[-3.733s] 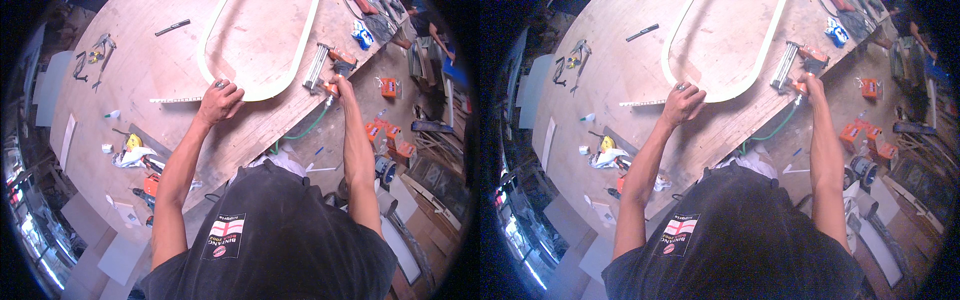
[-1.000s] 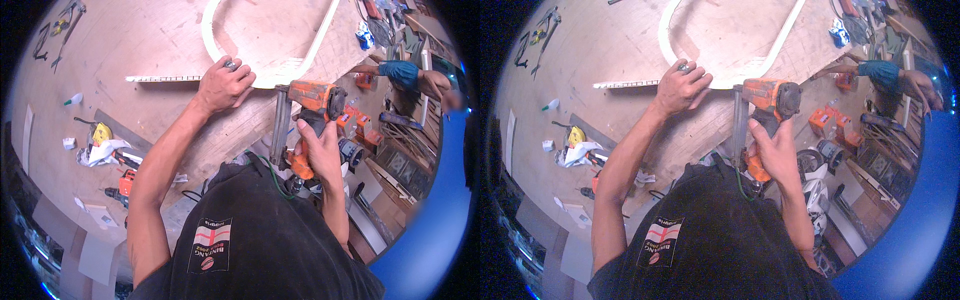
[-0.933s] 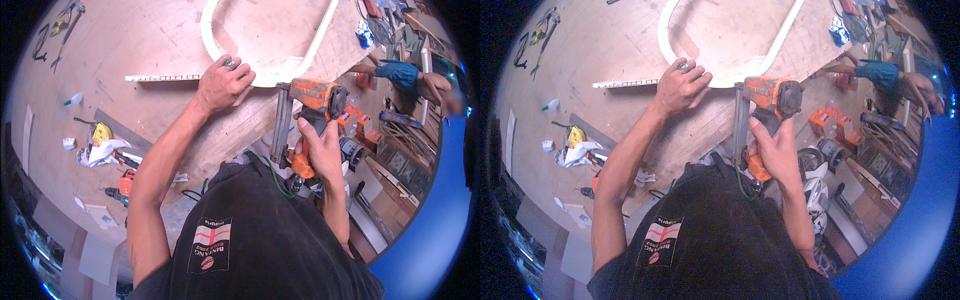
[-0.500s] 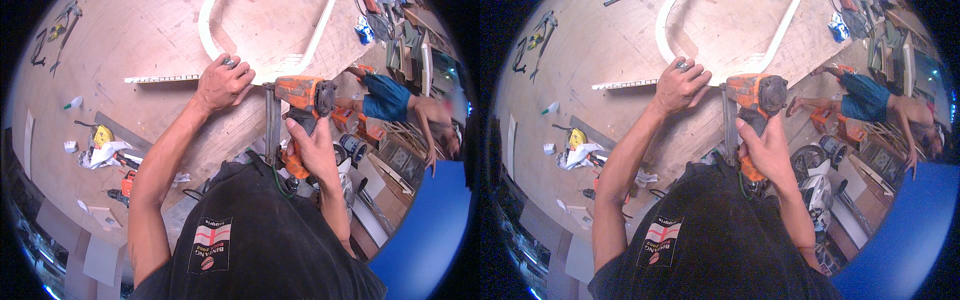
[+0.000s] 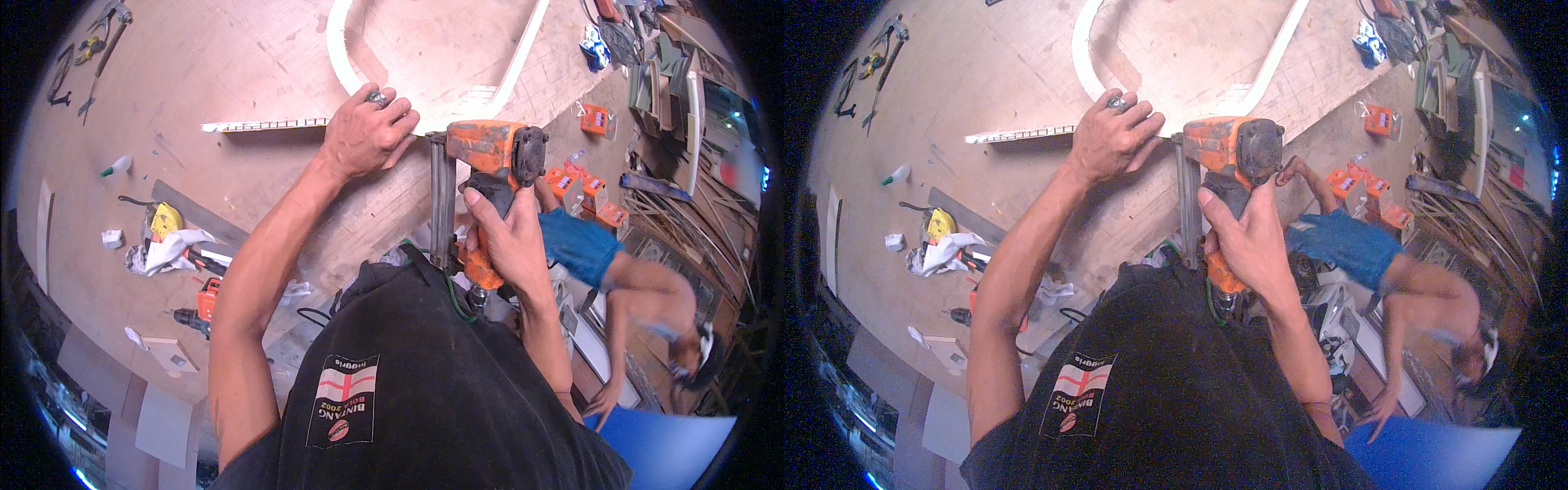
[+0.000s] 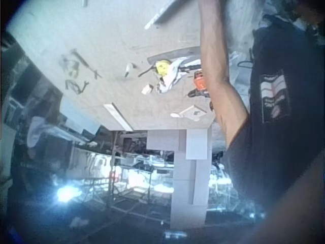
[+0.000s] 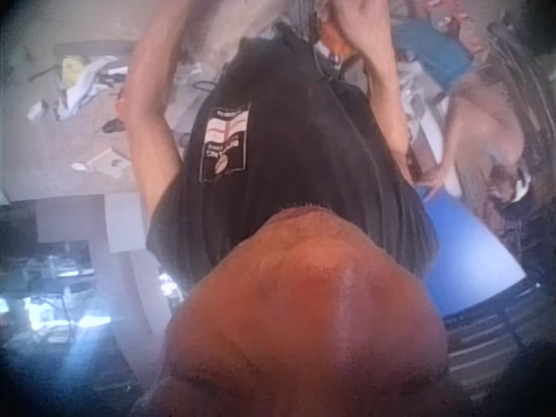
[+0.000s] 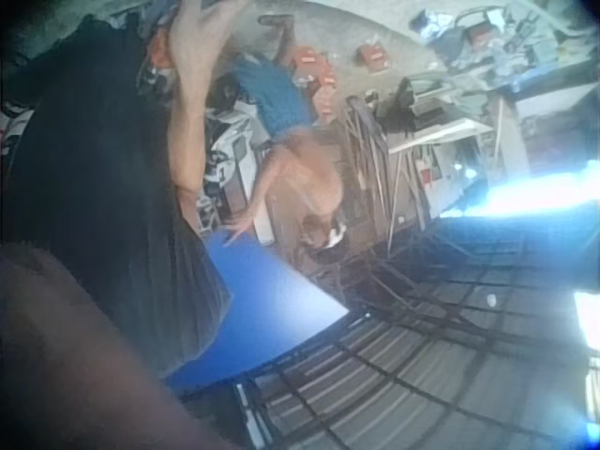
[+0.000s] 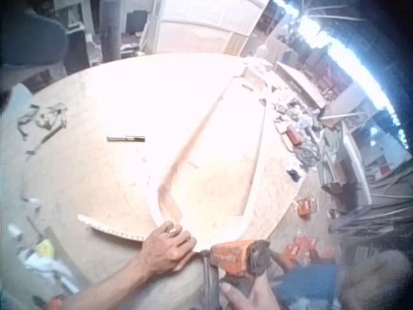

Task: The person aligns a curved wooden strip along the edge of a large oval wooden board and secures it using a pneumatic nail gun. The person repeatedly positions the strip and drives nails along its length to attach it to the board.

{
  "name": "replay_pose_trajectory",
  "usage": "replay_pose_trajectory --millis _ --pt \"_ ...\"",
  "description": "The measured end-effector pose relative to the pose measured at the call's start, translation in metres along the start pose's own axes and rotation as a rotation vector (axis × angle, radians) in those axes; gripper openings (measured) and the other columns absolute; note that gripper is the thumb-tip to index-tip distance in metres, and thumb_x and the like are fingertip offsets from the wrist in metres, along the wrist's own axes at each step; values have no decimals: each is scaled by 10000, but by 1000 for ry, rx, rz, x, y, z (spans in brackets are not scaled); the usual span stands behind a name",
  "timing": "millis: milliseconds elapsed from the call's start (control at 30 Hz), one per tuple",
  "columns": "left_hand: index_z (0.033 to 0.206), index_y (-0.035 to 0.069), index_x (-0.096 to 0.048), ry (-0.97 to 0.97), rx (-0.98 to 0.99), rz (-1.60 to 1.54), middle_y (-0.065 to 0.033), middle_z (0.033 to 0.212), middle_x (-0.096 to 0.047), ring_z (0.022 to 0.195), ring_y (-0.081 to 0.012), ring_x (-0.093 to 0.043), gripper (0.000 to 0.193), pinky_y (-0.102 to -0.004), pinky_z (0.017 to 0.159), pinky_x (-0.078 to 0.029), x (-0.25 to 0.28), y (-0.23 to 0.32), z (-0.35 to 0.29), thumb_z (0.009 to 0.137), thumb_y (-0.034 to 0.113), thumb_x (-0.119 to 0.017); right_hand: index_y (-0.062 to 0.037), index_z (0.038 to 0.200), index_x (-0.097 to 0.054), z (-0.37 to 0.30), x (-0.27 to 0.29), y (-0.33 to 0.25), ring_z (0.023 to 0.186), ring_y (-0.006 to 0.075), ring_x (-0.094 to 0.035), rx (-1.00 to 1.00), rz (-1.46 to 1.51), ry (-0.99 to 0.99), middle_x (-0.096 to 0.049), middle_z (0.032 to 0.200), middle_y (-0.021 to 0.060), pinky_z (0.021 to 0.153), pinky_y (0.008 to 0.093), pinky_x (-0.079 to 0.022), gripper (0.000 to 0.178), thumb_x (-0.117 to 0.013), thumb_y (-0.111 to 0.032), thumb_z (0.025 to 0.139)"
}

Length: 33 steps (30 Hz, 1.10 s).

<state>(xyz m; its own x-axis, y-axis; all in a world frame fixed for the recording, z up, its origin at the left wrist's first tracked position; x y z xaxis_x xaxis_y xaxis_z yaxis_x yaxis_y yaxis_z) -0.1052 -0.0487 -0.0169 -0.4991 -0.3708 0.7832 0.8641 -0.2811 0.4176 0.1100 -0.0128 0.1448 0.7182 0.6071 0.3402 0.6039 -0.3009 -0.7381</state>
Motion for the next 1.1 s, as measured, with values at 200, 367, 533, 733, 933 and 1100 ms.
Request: replay_pose_trajectory --millis 200,367,533,733,933,1100 --pt "983 92 -700 -5 4 -7 -54 941 -653 977 -243 -679 223 -414 918 -492 0 -1 0 828 234 -776 5 1445 -399 -3 -8 1 547 116 -601 -110 24 55 -643 964 81 478 267 -510 539 -705 -155 1031" --pt "998 96 -700 -19 -7 2 -49 947 -652 976 -242 -679 231 -416 921 -491 -1 -2 -1 836 245 -769 11 1183 -469 -7 -16 0 558 124 -611 -38 48 100 -635 855 73 505 276 -503 380 -714 -247 1049" --pt "1051 123 -686 -11 -11 -14 -34 944 -633 955 -235 -654 289 -406 901 -495 -3 -4 -2 814 233 -809 12 1301 -439 -7 -14 -2 561 122 -608 -71 28 74 -649 946 88 500 278 -505 440 -712 -215 1041" --pt "1031 119 -685 -32 -11 8 -39 942 -633 966 -237 -659 272 -412 906 -496 1 -3 0 818 240 -805 20 1380 -414 -6 -12 -2 587 126 -622 3 98 51 -637 1030 91 516 283 -517 536 -732 -231 1030" --pt "1010 113 -686 -29 -10 18 -43 957 -647 996 -239 -667 248 -429 924 -505 0 -3 0 832 251 -791 -8 1414 -396 -11 3 4 596 126 -626 21 120 124 -634 1024 89 522 280 -525 572 -741 -245 1024" --pt "1014 112 -683 -21 -5 36 -43 953 -648 1001 -240 -670 279 -431 920 -504 0 -2 -3 815 249 -824 -38 1447 -367 -13 44 18 589 134 -621 50 148 233 -652 1068 89 523 292 -543 605 -739 -258 1023"
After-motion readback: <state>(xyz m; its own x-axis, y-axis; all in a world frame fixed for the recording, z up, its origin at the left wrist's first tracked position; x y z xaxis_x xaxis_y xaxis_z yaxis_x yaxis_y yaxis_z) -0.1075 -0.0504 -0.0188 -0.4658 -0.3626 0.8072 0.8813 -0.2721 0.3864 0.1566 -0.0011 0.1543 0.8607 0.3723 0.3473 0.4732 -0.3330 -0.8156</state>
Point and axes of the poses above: each hand's wrist, its own z-axis towards the middle knuckle, its own x-axis out of the back of the hand, y = z × x, the point moved 1 cm from there along z, towards the middle knuckle
